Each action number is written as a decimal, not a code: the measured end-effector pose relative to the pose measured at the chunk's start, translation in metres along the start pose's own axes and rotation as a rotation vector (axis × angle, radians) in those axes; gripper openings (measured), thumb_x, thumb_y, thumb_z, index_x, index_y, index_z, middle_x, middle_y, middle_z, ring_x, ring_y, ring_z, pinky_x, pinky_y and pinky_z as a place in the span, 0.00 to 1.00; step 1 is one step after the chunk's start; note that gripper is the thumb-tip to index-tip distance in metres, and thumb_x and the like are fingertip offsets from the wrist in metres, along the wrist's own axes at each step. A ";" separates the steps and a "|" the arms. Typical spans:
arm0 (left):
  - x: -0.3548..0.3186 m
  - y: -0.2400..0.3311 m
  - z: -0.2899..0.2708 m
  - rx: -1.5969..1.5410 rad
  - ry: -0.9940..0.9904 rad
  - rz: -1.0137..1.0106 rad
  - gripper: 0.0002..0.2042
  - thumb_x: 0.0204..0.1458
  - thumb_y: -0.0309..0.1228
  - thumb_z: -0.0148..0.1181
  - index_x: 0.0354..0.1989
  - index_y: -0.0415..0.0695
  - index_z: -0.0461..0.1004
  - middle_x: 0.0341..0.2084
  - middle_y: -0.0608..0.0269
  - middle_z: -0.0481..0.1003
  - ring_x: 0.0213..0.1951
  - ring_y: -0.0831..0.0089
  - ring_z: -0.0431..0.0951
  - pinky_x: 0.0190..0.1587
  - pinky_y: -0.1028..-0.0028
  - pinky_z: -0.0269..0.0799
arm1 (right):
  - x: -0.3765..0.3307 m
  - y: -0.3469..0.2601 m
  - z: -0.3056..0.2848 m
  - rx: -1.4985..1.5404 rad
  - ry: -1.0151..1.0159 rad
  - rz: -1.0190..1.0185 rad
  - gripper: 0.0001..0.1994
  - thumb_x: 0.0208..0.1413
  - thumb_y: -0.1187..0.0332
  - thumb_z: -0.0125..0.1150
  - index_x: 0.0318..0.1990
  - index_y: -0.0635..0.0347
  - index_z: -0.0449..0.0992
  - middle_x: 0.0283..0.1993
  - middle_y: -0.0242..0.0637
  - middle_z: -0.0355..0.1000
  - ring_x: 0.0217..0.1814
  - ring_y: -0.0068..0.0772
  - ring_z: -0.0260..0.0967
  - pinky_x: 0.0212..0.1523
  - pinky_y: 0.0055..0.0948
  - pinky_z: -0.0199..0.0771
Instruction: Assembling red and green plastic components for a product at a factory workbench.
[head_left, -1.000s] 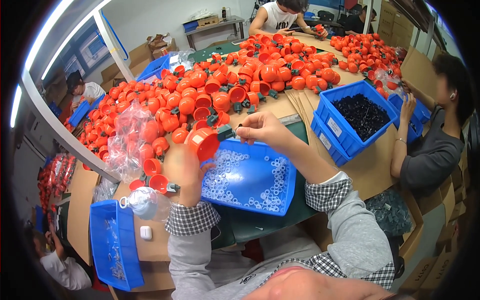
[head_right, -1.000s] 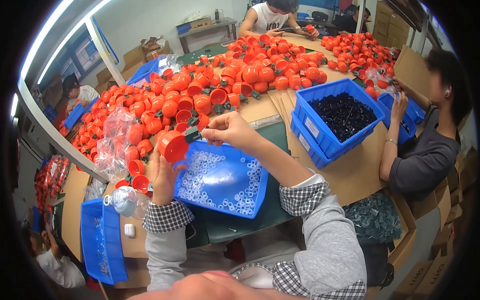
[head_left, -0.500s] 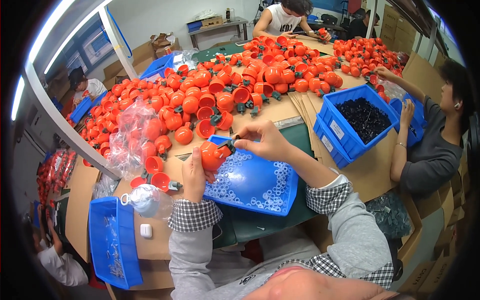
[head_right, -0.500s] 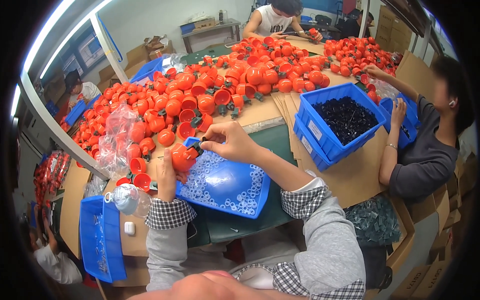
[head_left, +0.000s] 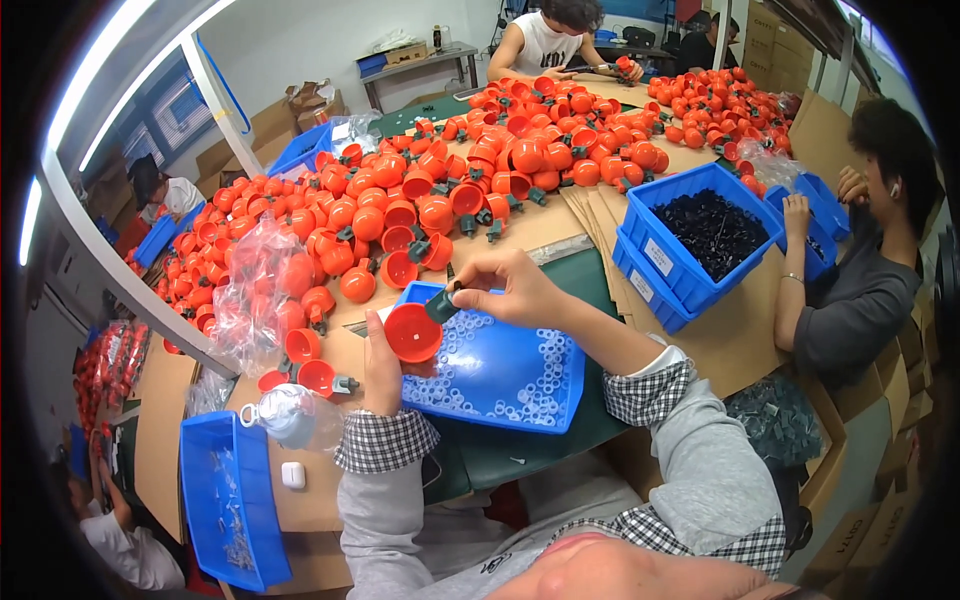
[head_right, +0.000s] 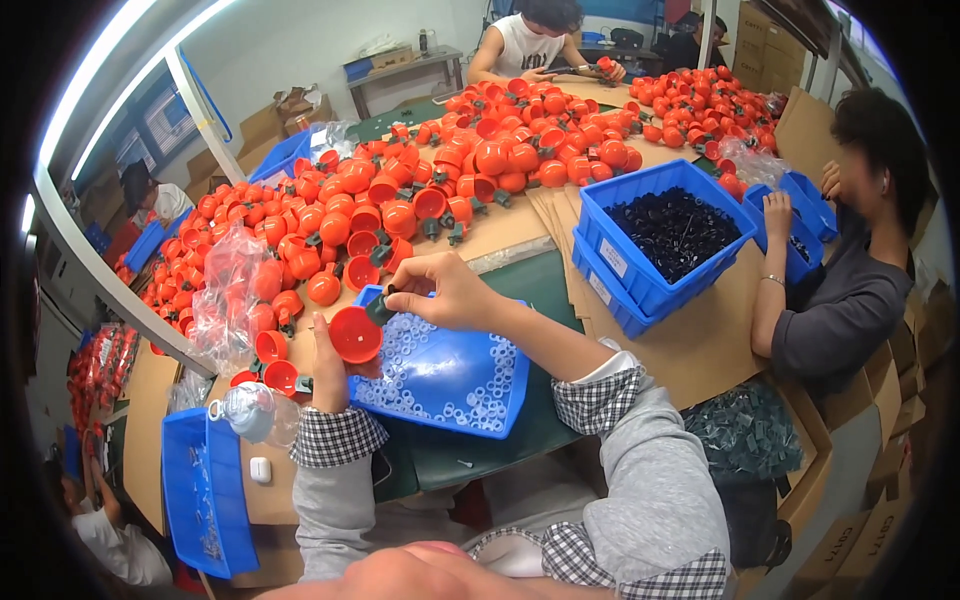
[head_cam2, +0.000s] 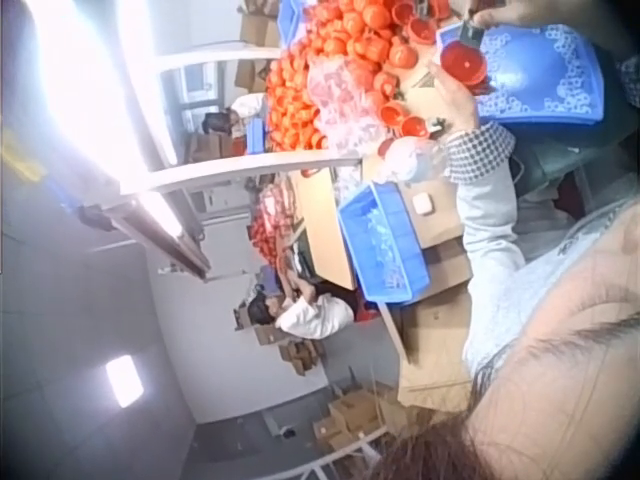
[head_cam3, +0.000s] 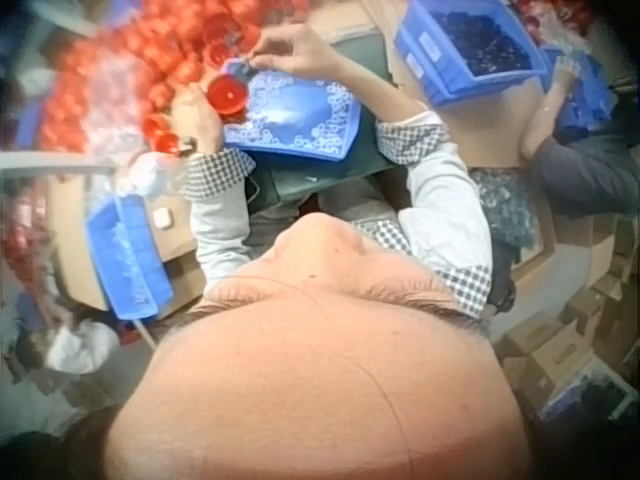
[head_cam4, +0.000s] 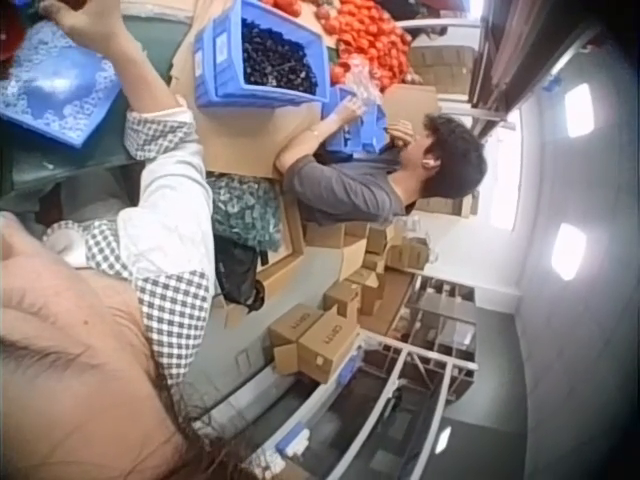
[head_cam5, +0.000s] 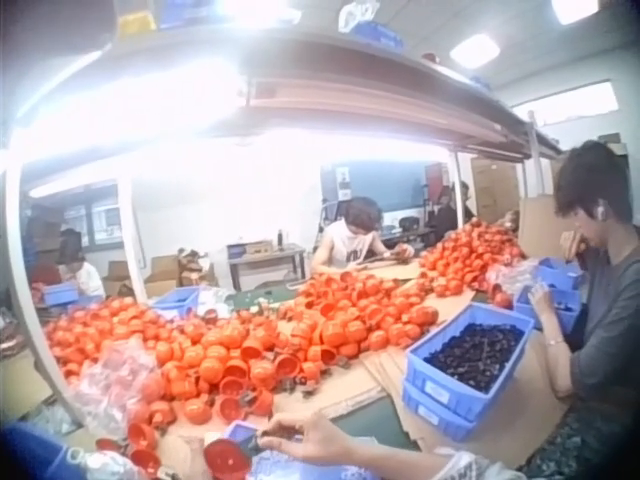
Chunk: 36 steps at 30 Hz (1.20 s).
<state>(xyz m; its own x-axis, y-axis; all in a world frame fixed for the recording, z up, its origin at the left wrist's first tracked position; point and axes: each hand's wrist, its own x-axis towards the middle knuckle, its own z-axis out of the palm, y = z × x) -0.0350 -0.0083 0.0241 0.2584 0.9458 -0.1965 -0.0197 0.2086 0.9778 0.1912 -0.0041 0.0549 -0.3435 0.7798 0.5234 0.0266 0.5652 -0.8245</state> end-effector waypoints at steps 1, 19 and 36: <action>-0.001 0.001 -0.004 -0.025 -0.036 0.038 0.28 0.60 0.50 0.34 0.43 0.34 0.70 0.40 0.52 0.74 0.41 0.69 0.75 0.46 0.75 0.70 | 0.000 -0.001 0.000 0.047 0.002 0.058 0.06 0.50 0.76 0.61 0.34 0.68 0.73 0.29 0.32 0.72 0.30 0.16 0.68 0.32 0.18 0.70; 0.002 0.000 -0.001 0.014 -0.068 0.179 0.32 0.58 0.56 0.32 0.40 0.34 0.69 0.23 0.54 0.75 0.20 0.70 0.77 0.24 0.75 0.75 | -0.002 -0.010 0.004 -0.179 0.075 -0.055 0.05 0.49 0.74 0.62 0.33 0.66 0.74 0.28 0.32 0.72 0.31 0.18 0.69 0.33 0.20 0.70; 0.009 -0.004 -0.024 -0.244 -0.447 0.084 0.33 0.57 0.58 0.26 0.46 0.39 0.68 0.21 0.55 0.72 0.20 0.74 0.73 0.18 0.80 0.69 | 0.000 -0.013 0.005 -0.242 0.028 -0.042 0.09 0.51 0.71 0.61 0.37 0.67 0.74 0.29 0.33 0.73 0.32 0.19 0.71 0.34 0.19 0.70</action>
<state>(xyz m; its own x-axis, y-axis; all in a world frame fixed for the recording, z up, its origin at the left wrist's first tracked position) -0.0555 0.0056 0.0164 0.6331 0.7740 -0.0152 -0.2694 0.2387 0.9330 0.1860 -0.0131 0.0640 -0.3230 0.7594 0.5649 0.2381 0.6428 -0.7281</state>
